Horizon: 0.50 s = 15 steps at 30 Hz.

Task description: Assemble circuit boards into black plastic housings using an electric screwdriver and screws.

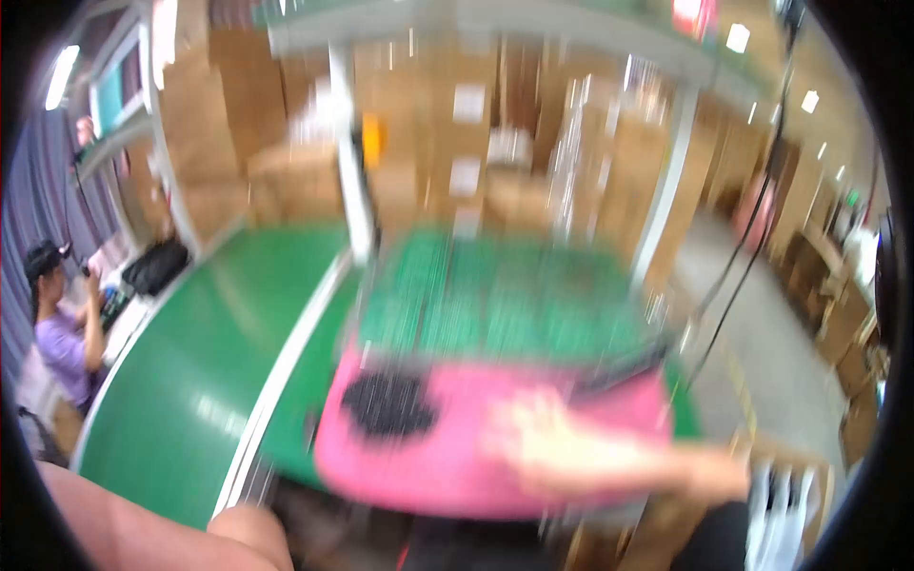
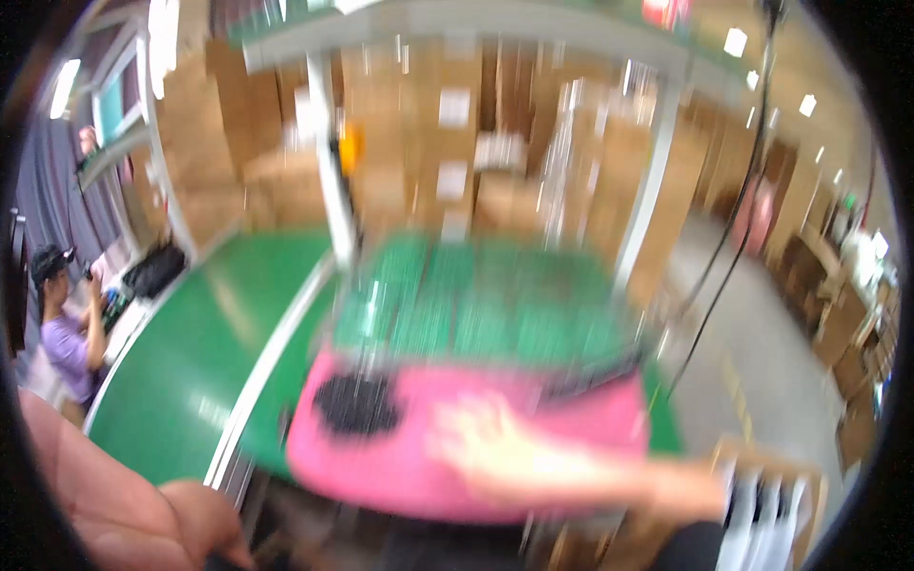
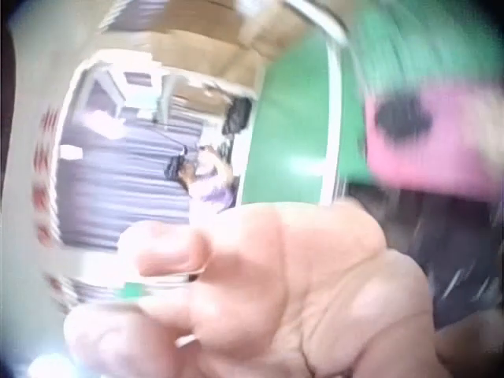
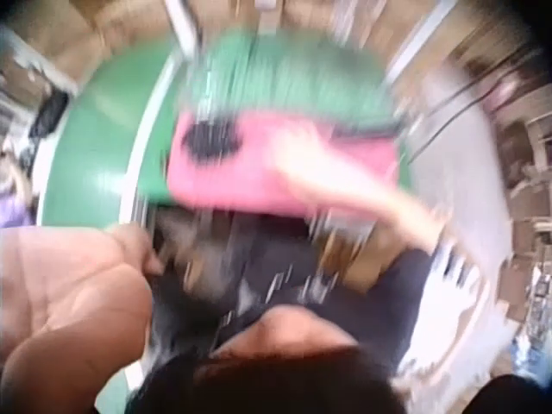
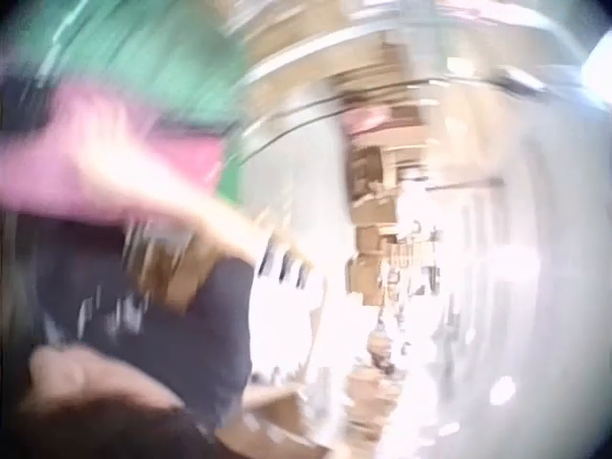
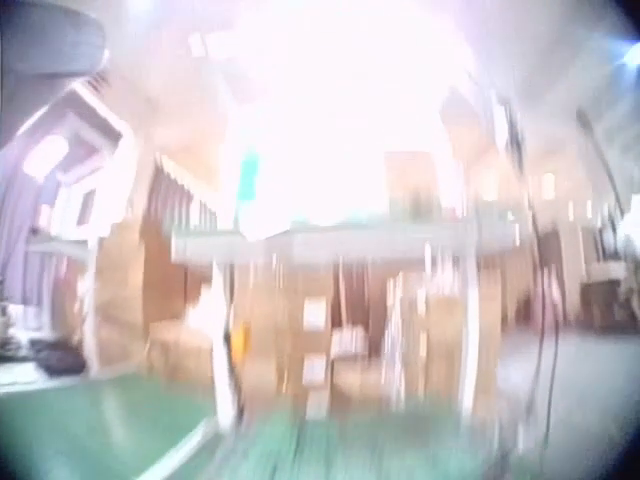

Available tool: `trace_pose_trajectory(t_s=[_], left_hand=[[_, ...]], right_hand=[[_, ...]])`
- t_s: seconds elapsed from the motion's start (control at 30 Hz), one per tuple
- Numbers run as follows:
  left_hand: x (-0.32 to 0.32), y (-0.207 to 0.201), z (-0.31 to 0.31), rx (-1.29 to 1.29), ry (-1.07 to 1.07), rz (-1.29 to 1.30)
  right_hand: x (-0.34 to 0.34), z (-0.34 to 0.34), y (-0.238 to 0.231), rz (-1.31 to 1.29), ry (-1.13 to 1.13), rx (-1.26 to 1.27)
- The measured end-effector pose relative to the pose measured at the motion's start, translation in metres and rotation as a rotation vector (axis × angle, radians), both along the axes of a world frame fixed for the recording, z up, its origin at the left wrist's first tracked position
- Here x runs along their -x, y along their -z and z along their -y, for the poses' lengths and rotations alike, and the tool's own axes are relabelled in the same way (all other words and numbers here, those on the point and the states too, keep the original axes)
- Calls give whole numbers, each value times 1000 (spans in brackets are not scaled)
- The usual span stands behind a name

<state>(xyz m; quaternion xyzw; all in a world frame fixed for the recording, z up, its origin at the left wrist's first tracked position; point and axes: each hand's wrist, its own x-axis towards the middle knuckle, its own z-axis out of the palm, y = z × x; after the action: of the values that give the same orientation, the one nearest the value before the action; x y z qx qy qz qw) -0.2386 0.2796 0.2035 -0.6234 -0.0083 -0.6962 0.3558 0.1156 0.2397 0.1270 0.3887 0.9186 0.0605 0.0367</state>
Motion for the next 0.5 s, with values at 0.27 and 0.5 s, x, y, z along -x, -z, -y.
trace_pose_trajectory(t_s=[0.27, 0.5], left_hand=[[-83, -30, -11, -105, -95, 270], [-83, 35, -61, 293, 103, 223]], right_hand=[[-106, 114, 27, -373, 407, -138], [-145, 157, 16, -330, 951, -338]])
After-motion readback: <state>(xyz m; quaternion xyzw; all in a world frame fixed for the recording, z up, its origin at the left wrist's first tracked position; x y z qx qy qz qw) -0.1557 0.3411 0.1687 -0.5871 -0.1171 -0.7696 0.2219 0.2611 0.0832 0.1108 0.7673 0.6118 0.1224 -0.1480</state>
